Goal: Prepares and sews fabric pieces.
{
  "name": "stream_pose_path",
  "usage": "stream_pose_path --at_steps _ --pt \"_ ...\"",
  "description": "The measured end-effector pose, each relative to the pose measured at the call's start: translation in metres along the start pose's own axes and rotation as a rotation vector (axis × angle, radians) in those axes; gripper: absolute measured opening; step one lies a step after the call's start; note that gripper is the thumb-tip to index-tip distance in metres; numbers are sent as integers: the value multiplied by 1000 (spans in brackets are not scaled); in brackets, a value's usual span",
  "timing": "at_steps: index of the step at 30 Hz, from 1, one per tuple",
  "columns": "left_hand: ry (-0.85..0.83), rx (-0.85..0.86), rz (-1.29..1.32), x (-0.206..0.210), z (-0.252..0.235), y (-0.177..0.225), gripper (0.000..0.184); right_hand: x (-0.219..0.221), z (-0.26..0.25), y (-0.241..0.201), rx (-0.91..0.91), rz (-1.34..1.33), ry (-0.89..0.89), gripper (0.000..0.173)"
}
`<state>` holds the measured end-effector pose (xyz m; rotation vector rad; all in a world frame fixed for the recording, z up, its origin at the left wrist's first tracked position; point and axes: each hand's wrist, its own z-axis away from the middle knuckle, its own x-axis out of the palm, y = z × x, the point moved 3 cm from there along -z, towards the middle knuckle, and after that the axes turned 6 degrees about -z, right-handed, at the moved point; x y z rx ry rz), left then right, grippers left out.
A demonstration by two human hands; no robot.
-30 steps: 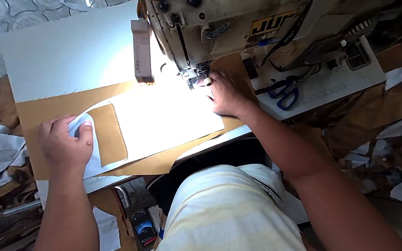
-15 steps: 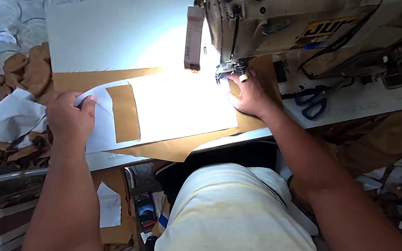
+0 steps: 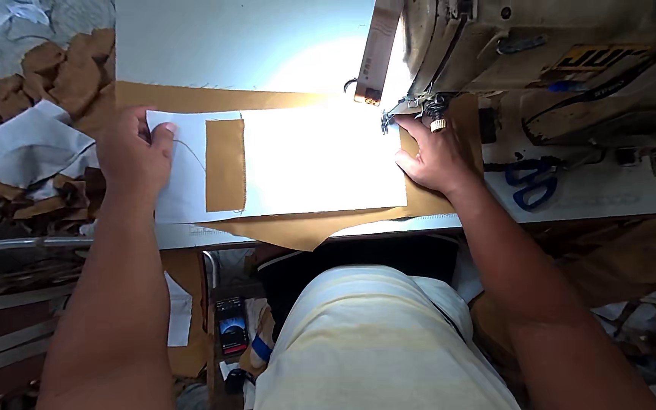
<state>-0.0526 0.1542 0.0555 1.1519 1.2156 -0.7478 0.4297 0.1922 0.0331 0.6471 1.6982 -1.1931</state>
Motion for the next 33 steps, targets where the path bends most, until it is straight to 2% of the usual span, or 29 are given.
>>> stream_pose_path --at_steps 7,27,33 --pt "96 -29 56 7 5 -4 62 0 0 0 1 20 -21 61" --pt "108 -50 54 5 7 -1 59 0 -1 -2 13 19 -19 60" --pt "86 -49 33 4 6 1 66 -1 0 -3 9 34 -13 59"
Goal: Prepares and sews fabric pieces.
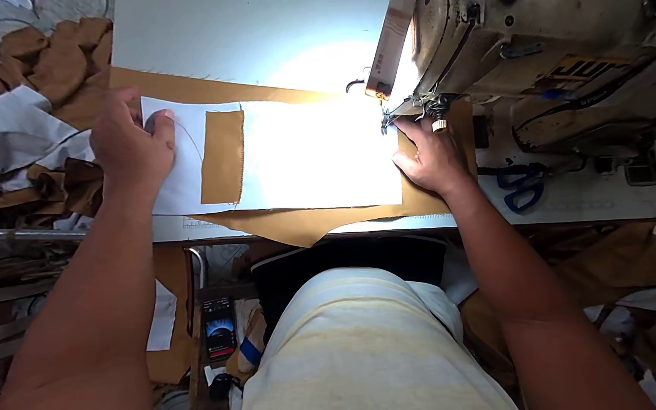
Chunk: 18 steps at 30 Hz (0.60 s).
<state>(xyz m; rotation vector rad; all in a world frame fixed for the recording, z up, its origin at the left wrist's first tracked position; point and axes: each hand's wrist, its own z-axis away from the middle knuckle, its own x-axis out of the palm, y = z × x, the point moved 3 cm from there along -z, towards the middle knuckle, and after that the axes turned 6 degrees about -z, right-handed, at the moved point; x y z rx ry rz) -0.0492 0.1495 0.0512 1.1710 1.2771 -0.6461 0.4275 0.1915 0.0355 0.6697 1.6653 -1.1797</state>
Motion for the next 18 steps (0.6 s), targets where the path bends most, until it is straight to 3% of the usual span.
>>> stream_pose_path --at_steps 4,7,11,18 --pt "2 16 -22 1 0 -1 65 3 3 4 -58 -76 96 57" --pt "-3 42 -3 -2 2 1 65 4 11 5 -201 -266 287 42" --pt "-2 43 -6 -1 0 1 64 -26 44 -27 -312 -339 277 22" --pt "0 69 -41 0 -1 1 62 -157 129 -144 -587 -851 42 46"
